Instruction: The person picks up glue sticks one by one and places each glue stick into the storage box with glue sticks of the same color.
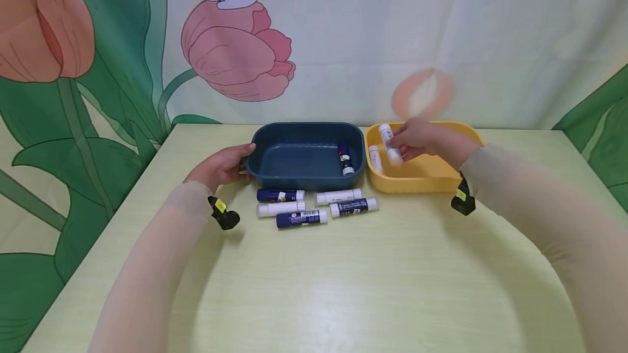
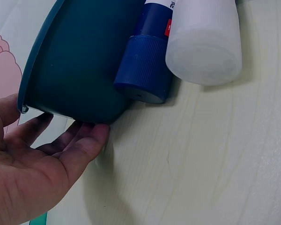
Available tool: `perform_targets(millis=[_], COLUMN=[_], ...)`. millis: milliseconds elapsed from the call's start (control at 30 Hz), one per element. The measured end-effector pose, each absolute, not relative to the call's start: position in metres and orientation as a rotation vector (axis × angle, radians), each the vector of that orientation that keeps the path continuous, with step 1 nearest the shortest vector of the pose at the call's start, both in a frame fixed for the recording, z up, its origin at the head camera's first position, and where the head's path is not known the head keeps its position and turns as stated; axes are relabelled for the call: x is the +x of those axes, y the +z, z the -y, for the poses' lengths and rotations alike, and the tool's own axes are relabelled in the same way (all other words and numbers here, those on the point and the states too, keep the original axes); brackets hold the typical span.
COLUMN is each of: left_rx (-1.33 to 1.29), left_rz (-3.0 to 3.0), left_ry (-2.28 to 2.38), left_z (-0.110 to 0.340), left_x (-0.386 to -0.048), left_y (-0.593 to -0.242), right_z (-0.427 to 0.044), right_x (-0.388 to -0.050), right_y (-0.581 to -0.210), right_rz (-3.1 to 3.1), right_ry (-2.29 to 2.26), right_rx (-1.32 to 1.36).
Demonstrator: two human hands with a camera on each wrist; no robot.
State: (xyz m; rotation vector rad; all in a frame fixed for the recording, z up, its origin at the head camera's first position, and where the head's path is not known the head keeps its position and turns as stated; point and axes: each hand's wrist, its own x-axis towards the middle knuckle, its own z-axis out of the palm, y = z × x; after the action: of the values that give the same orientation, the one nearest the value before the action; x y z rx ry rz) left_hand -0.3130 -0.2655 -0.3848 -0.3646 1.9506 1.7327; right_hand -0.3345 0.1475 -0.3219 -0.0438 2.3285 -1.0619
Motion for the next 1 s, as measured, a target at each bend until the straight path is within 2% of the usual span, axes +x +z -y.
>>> perform_targets(millis=[500, 1000], left_rx=[-0.355, -0.309], left_rz=[-1.955, -1.972], left_ry=[1.73, 1.726], left_z=[0.265, 0.273], left_x=[-0.313, -0.315], left_y=[-0.387, -0.39], right_z=[-0.146, -0.139], right_x=[-0.34, -0.339], right_y=[-0.362, -0.367], right_rz=[-2.349, -2.346], right_ry=[-0.965, -0.928], right_rx=[0.05, 0.09])
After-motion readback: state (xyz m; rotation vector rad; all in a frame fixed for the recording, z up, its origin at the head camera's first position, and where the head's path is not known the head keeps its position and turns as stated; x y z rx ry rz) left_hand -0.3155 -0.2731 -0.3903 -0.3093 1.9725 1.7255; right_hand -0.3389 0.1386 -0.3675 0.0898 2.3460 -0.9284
